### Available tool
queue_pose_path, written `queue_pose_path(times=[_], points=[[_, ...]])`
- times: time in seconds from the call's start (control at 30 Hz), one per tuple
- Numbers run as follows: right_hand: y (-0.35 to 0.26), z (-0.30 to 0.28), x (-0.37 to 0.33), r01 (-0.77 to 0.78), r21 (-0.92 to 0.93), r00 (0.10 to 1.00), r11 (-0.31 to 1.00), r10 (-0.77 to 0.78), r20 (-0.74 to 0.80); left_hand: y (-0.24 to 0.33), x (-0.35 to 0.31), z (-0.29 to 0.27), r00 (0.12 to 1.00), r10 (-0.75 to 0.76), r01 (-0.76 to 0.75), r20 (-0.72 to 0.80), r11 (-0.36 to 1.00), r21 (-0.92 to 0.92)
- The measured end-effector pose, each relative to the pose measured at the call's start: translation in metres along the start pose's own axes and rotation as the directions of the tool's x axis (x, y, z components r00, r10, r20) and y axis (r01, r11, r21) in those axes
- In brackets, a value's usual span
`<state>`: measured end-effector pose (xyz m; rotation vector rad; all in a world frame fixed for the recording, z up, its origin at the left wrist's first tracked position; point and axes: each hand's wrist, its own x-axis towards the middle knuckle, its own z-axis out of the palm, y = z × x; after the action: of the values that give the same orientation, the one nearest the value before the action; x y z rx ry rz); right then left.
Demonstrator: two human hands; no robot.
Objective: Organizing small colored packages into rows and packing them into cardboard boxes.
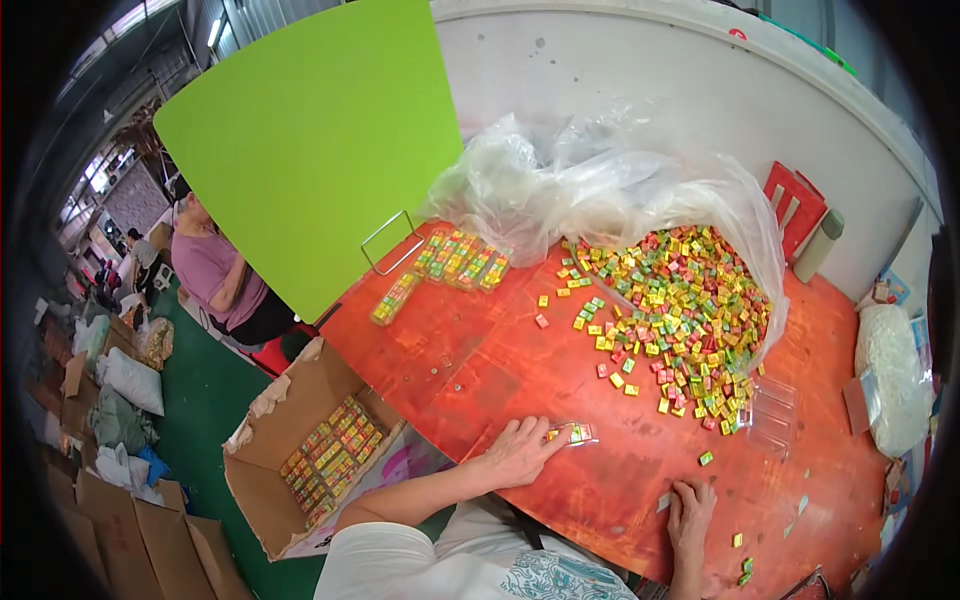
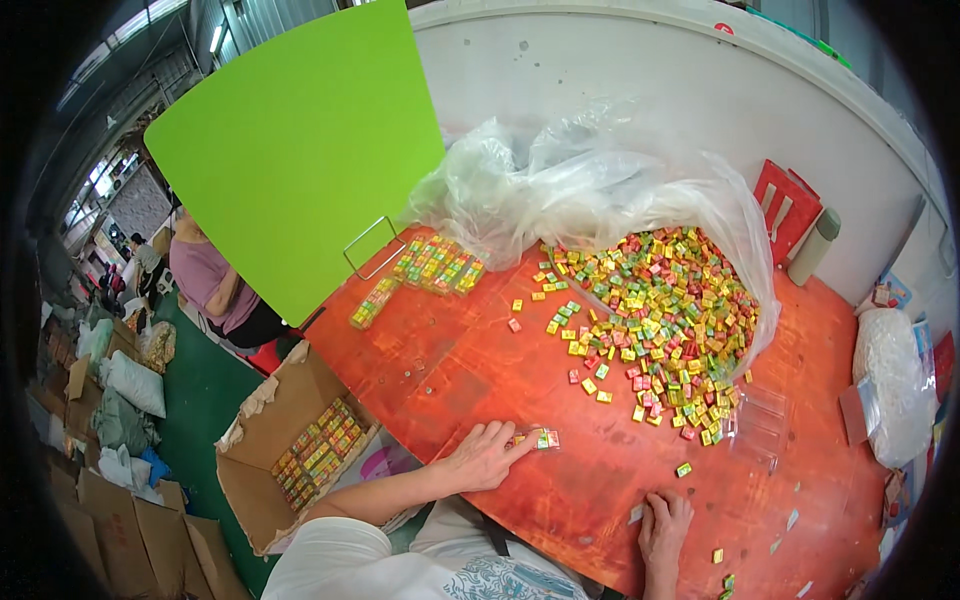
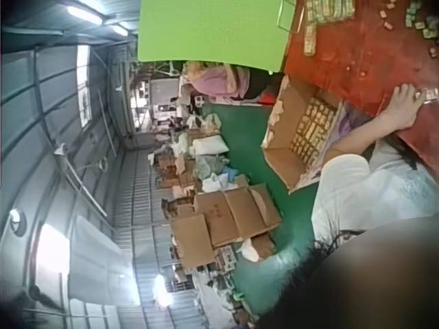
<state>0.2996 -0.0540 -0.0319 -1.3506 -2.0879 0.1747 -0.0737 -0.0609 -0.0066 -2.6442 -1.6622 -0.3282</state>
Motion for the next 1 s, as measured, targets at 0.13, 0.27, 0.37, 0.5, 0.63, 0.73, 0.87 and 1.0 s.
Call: queue_pose_path(times=[0.13,0.27,0.37,0.5,0.63,0.73,0.87,1.0], points=[[0.0,0.001,0.001,-0.025,0.008,1.0,1.0,0.025,0.015,-0.018,0.012,0.0,0.999,-0.035,0.035,0.006,0.997,0.068],[-0.004,-0.001,0.003,-0.074,0.012,0.996,0.997,0.074,0.043,-0.037,0.017,0.001,0.998,-0.059,0.06,-0.021,0.997,0.05],[-0.004,0.0,0.004,-0.084,0.007,0.996,0.996,0.084,0.044,-0.06,0.023,0.002,0.982,-0.071,0.07,-0.174,0.997,-0.014],[-0.002,-0.002,0.003,-0.093,-0.015,0.993,0.996,0.094,0.065,-0.094,0.037,-0.007,0.943,-0.225,0.211,-0.247,0.974,-0.082],[-0.004,-0.006,0.005,-0.092,-0.116,0.986,0.989,0.107,0.127,-0.155,0.059,-0.029,0.869,-0.329,0.362,-0.37,0.932,0.023],[-0.005,-0.005,0.006,-0.081,-0.148,0.989,0.986,0.098,0.113,-0.213,0.078,-0.031,0.811,-0.379,0.479,-0.446,0.868,0.133],[-0.006,-0.005,0.007,-0.071,-0.145,0.99,0.987,0.087,0.107,-0.266,0.102,-0.025,0.788,-0.481,0.588,-0.383,0.772,0.241],[-0.004,-0.003,0.006,-0.093,-0.178,0.991,0.98,0.109,0.084,-0.289,0.127,-0.021,0.774,-0.501,0.612,-0.387,0.749,0.253]])
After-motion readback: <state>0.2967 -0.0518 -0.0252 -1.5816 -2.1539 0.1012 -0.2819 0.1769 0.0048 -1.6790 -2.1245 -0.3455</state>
